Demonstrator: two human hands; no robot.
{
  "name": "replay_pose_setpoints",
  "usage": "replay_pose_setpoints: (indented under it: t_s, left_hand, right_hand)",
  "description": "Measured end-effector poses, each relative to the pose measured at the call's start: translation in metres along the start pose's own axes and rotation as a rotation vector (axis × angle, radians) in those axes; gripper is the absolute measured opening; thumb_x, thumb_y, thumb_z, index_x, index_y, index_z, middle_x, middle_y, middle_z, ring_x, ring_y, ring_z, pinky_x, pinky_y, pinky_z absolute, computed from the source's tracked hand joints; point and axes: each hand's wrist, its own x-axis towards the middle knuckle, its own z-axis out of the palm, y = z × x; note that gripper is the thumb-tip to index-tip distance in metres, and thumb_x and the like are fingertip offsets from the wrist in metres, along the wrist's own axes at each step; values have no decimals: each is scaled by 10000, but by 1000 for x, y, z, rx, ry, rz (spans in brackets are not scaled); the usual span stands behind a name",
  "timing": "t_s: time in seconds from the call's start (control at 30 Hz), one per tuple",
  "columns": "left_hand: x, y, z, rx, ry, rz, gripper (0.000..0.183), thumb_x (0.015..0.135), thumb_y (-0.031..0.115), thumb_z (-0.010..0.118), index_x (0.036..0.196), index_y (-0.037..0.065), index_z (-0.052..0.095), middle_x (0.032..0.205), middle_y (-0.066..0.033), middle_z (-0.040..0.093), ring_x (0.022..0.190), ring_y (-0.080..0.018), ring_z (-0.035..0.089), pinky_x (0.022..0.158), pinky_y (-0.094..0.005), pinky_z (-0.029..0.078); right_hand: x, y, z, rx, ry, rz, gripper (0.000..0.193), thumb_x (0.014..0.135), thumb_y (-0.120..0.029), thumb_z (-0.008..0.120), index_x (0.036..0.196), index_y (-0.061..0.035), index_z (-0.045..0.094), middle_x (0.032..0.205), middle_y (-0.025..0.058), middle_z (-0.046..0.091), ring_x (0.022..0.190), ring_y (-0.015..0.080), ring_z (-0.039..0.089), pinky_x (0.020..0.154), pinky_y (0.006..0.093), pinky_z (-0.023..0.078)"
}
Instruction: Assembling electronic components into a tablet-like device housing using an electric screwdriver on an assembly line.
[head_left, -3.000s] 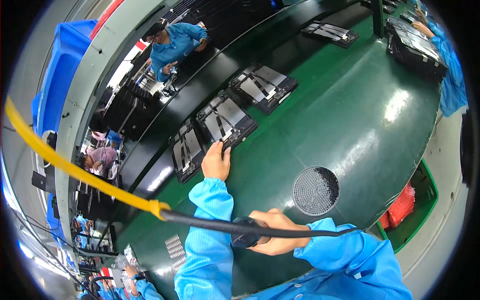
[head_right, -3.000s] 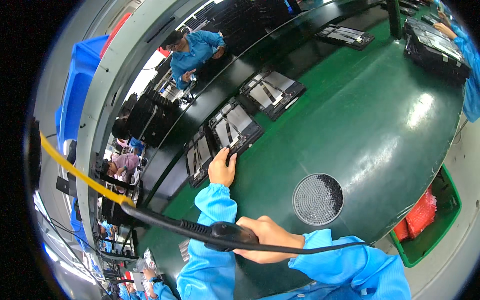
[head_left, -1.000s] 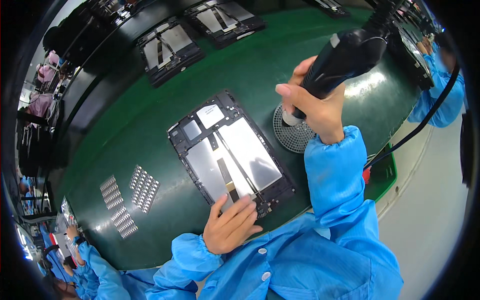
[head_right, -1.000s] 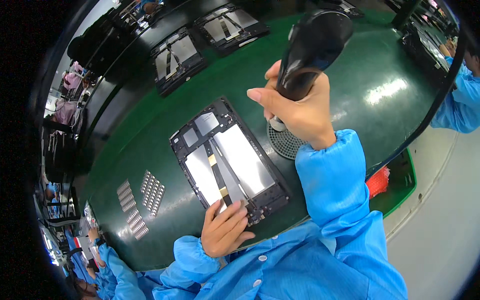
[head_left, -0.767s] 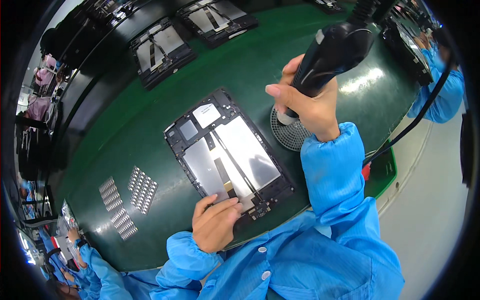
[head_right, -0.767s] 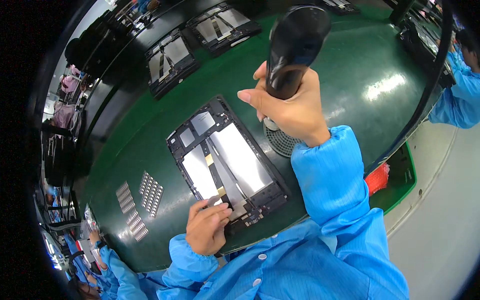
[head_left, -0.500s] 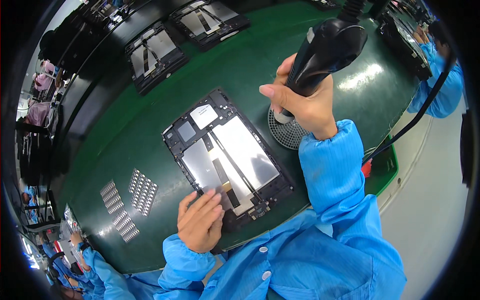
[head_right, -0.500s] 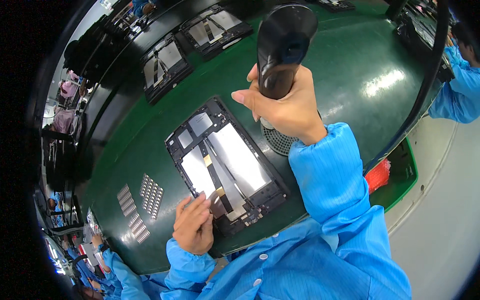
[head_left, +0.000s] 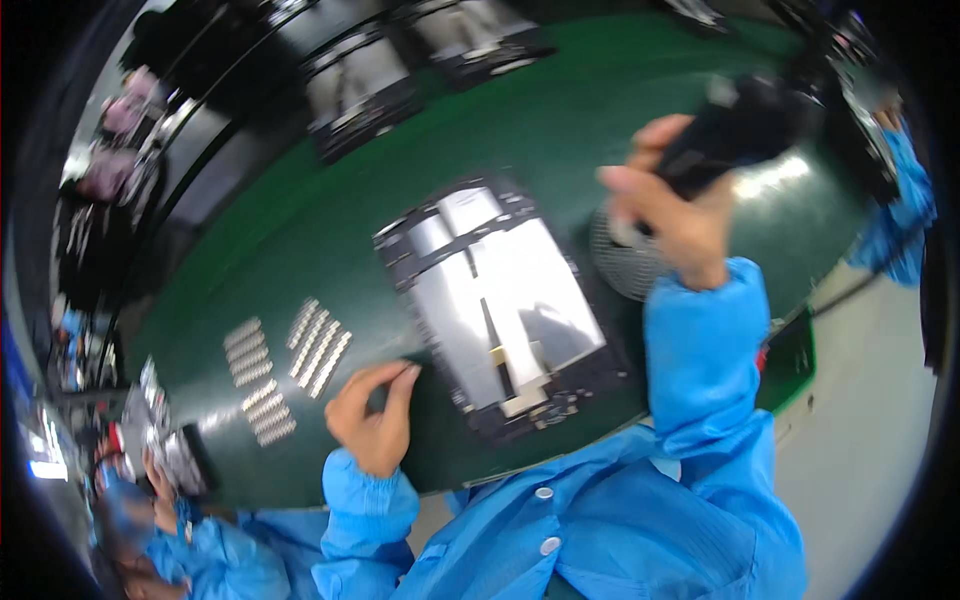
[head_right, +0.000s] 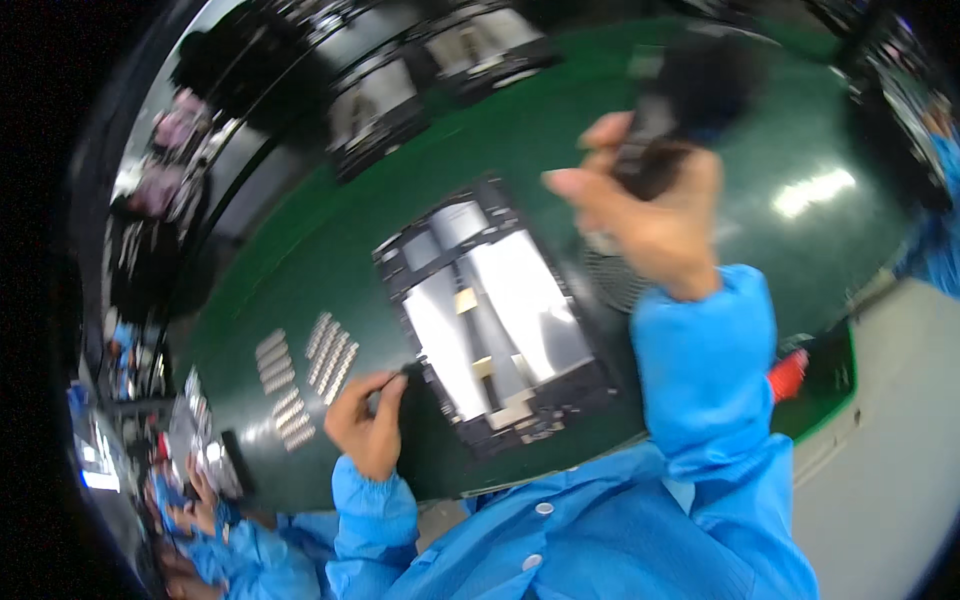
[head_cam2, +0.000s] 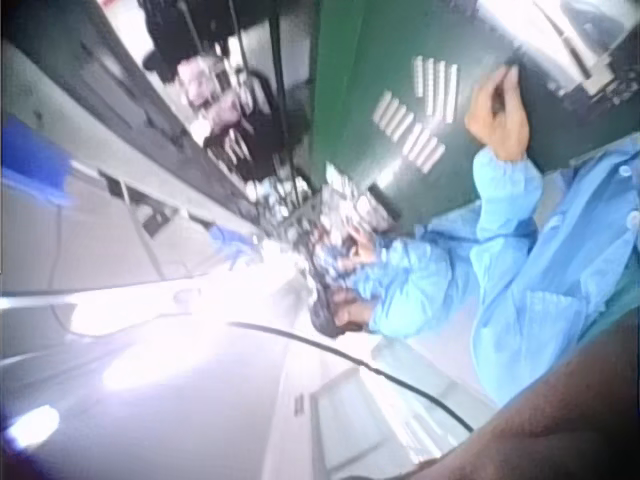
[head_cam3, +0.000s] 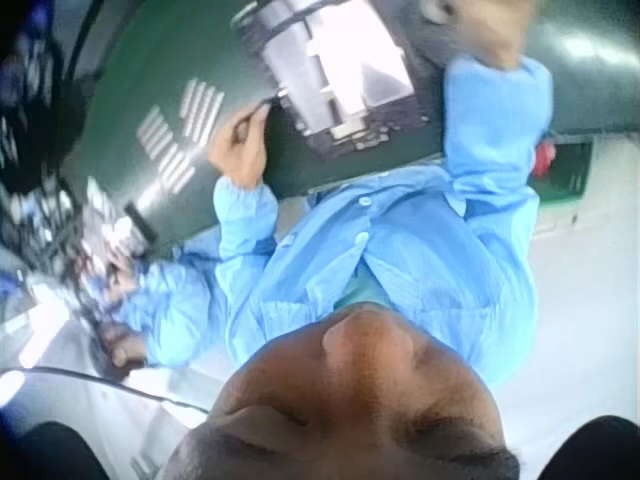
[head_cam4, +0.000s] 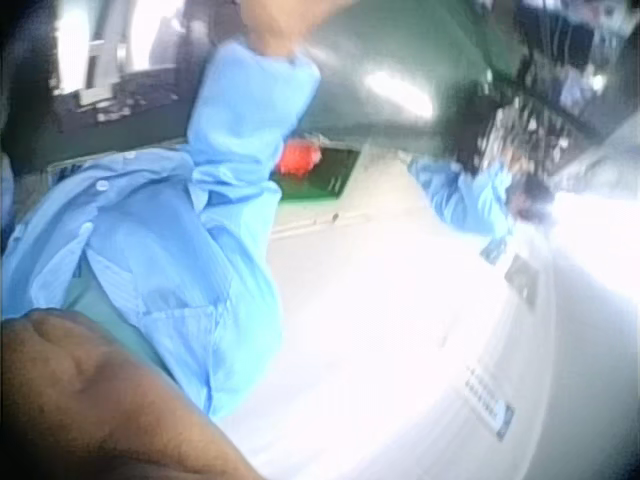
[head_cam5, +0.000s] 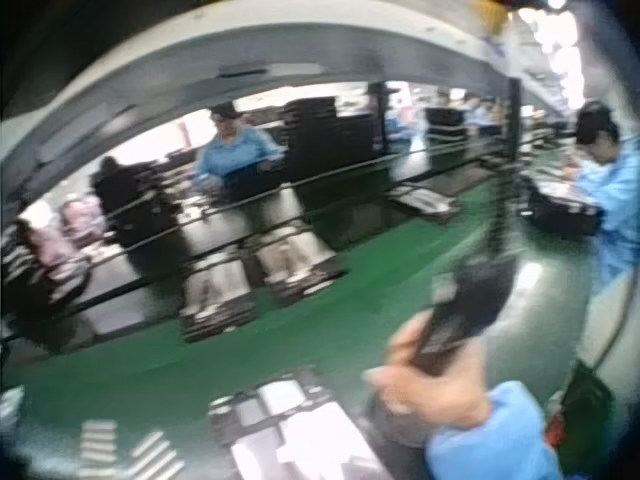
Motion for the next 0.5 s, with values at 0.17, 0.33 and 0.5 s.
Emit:
replay_pose_setpoints:
  t_s: [0.17,0.33,0.5]
  left_hand:
    - [12,-4,2,-334,-62,-323,127,783,9,699,891,-48,665,762,-89,674,684,-132,645,628,-224,506]
    - [19,-10,12,-521,-169,-328,132,809,41,690,908,-40,661,744,-53,665,656,-65,602,585,-180,479]
    - [38,-12,22,-518,-164,-263,139,812,54,691,913,-37,664,720,-37,651,623,-42,561,542,-174,449]
  right_hand:
    - [-4,-29,-4,73,-12,-128,340,749,7,670,1027,-46,482,635,63,538,504,146,509,520,294,458]
    - [-14,-39,37,200,-225,-116,366,750,-1,676,1024,-57,441,629,70,538,507,147,523,529,292,471]
    - [-19,-41,85,184,-320,-31,409,706,15,732,1000,-56,457,644,59,565,538,134,566,522,249,469]
